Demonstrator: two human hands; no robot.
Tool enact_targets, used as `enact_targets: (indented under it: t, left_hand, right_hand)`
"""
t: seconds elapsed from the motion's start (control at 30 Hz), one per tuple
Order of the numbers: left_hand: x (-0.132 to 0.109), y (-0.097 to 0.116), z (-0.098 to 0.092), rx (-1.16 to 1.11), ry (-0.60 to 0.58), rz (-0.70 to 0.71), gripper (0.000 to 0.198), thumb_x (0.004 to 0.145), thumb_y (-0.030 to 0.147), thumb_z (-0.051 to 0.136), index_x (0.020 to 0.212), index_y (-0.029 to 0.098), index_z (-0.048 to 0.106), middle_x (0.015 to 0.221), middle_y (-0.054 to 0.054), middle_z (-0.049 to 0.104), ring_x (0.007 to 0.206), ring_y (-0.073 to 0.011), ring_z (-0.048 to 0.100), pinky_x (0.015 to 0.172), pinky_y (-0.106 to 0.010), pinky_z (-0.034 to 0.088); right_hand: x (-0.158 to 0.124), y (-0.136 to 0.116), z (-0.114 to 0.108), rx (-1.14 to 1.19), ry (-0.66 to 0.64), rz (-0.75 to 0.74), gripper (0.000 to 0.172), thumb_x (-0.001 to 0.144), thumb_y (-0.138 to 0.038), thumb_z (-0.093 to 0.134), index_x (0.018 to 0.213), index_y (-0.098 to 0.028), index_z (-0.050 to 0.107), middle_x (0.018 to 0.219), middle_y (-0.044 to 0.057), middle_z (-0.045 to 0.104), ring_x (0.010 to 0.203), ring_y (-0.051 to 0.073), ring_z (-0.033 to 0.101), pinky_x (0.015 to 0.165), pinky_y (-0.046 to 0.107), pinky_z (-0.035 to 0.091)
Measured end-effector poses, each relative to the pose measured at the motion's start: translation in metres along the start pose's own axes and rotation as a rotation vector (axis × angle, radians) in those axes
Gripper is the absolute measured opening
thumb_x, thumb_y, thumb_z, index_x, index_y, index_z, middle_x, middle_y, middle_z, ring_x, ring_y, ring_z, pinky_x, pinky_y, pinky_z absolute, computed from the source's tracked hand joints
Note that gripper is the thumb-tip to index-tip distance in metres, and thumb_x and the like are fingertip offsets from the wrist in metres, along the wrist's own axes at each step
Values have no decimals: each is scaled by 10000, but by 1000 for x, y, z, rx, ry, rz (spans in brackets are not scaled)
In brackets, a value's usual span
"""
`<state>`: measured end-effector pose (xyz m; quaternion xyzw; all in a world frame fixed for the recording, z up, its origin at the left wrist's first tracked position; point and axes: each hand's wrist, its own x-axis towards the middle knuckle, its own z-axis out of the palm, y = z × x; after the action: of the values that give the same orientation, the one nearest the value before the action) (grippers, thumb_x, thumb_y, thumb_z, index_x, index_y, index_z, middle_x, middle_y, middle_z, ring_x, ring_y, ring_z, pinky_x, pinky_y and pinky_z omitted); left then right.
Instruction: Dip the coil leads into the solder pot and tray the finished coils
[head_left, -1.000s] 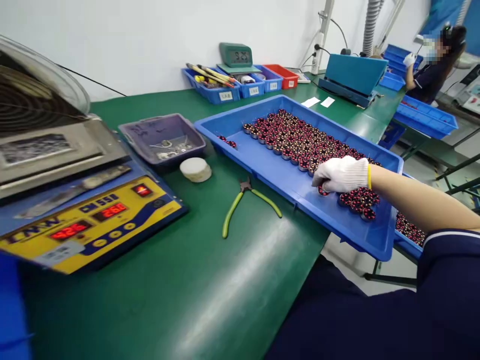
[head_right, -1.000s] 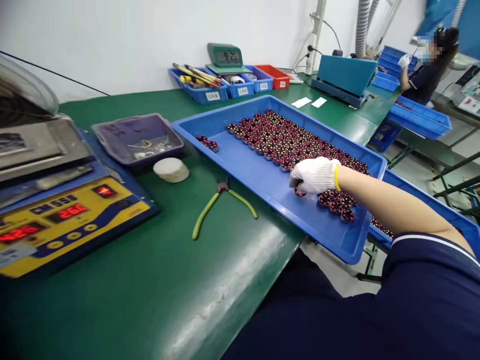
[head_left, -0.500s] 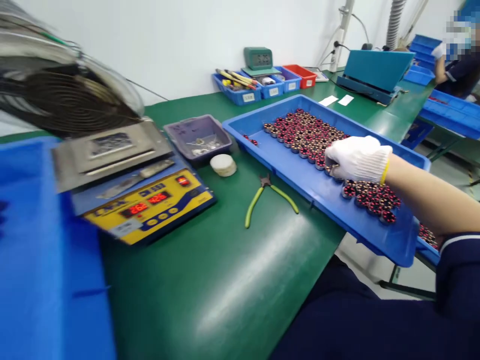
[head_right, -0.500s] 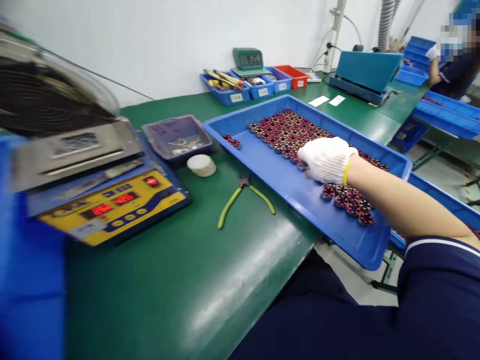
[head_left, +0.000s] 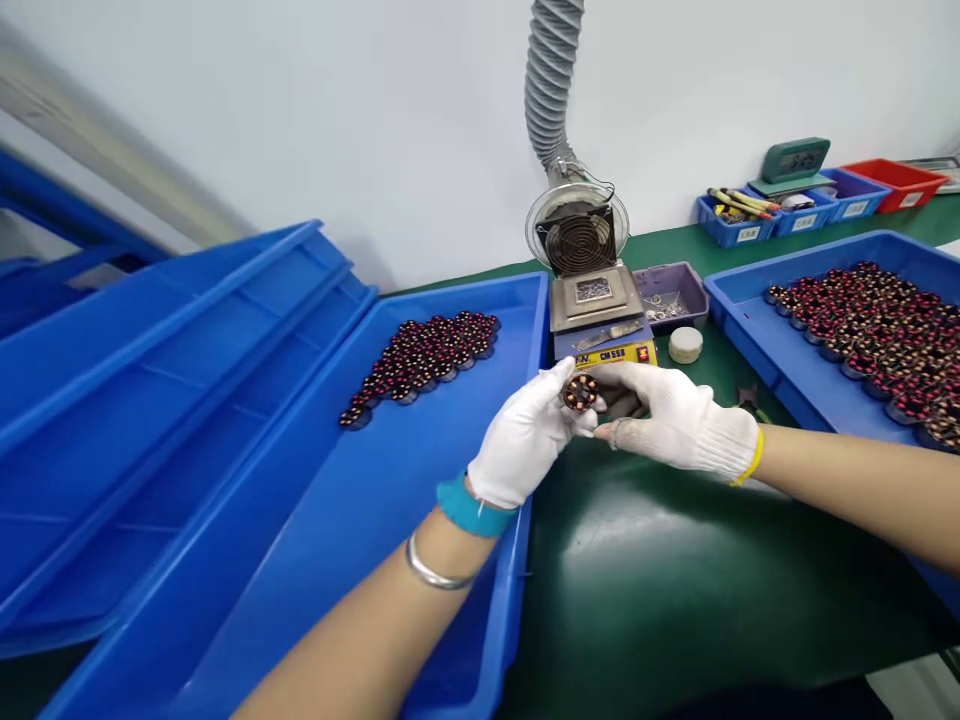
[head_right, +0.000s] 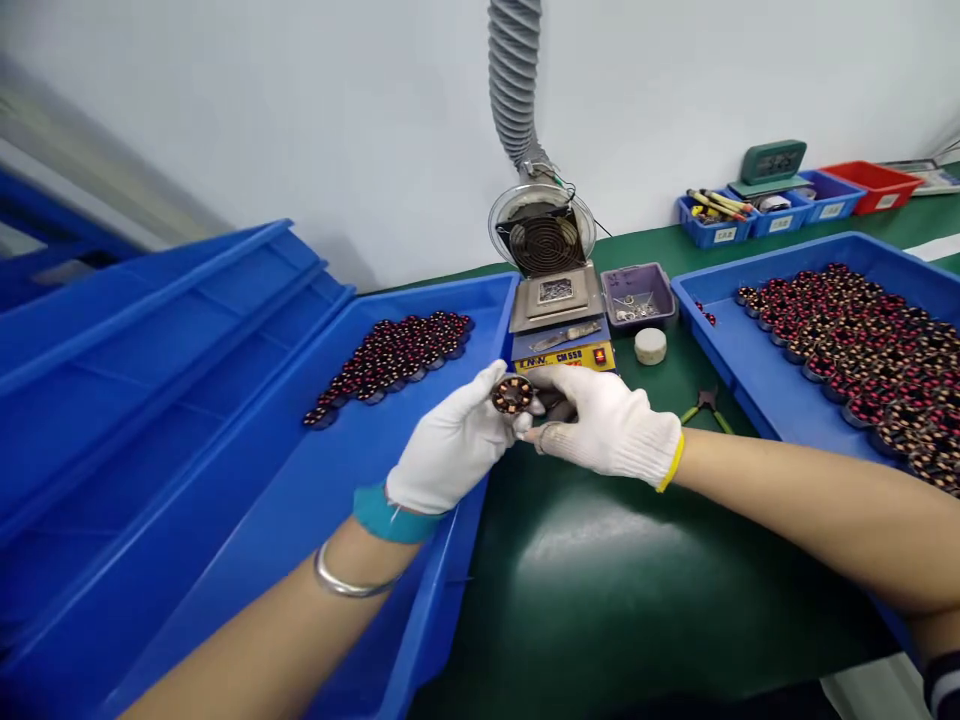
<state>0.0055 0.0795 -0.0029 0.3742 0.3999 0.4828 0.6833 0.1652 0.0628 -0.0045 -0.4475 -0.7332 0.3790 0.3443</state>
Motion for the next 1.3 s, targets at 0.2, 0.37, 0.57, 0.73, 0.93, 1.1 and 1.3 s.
enact_targets:
  t: [0.2,0.37,0.57,0.73,0.93,1.1,1.3]
  left_hand:
    - [0,-14,-6,37,-194,-50,281,825,398,613,997,180,653,940,-49,669,771,-170,635,616,-277,545]
    - [-11,-11,0,437,-82,105,279,699,291,757,899,149,624,892,-31,675,841,-162,640,794,-295,531]
    - [-16,-19,2,790,-26,369,275,720,230,665,985,169,618,980,-47,686,922,-190,650,862,-322,523]
    - [-17,-12,2,1165,25,492,192,673,140,561,853,180,615,885,-28,666,831,-180,632,814,-305,511]
    - [-16,-7,4,1350,-16,434,42,676,198,571,713,179,578,753,-28,603,686,-173,577,668,-285,476]
    - [-16,-6,5,1302,-10,350,103,673,242,611,752,182,637,774,-29,632,675,-173,585,673,-280,478]
    - [-16,-6,7,1328,-27,357,90,668,212,600,746,180,631,739,-25,642,664,-180,599,685,-297,487]
  right_hand:
    - [-5,9,-6,-5,83,63,388,724,-243,665,1104,-171,645,954,26,690,808,148,640,727,262,530]
    - [-6,6,-9,-127,117,50,396,699,-221,670,1095,-212,654,1006,20,685,875,170,645,792,294,528]
    - [-12,9,-12,-275,90,-2,538,713,-221,632,1244,-247,547,1187,15,617,1030,206,611,887,349,507]
    - [-14,12,-15,-378,59,-256,524,734,-188,614,1249,-216,523,1276,28,551,1128,195,550,967,321,452]
    - [-15,6,-15,-675,-38,-301,321,873,-270,502,1172,-191,585,1169,74,614,1031,231,596,834,349,480]
    - [-13,-2,-25,-813,-52,-39,197,835,-380,548,890,-227,659,904,34,670,786,223,631,574,296,427]
    - [-12,3,-28,-562,1,100,470,716,-374,686,1171,-296,599,1123,-2,651,923,227,636,697,308,487]
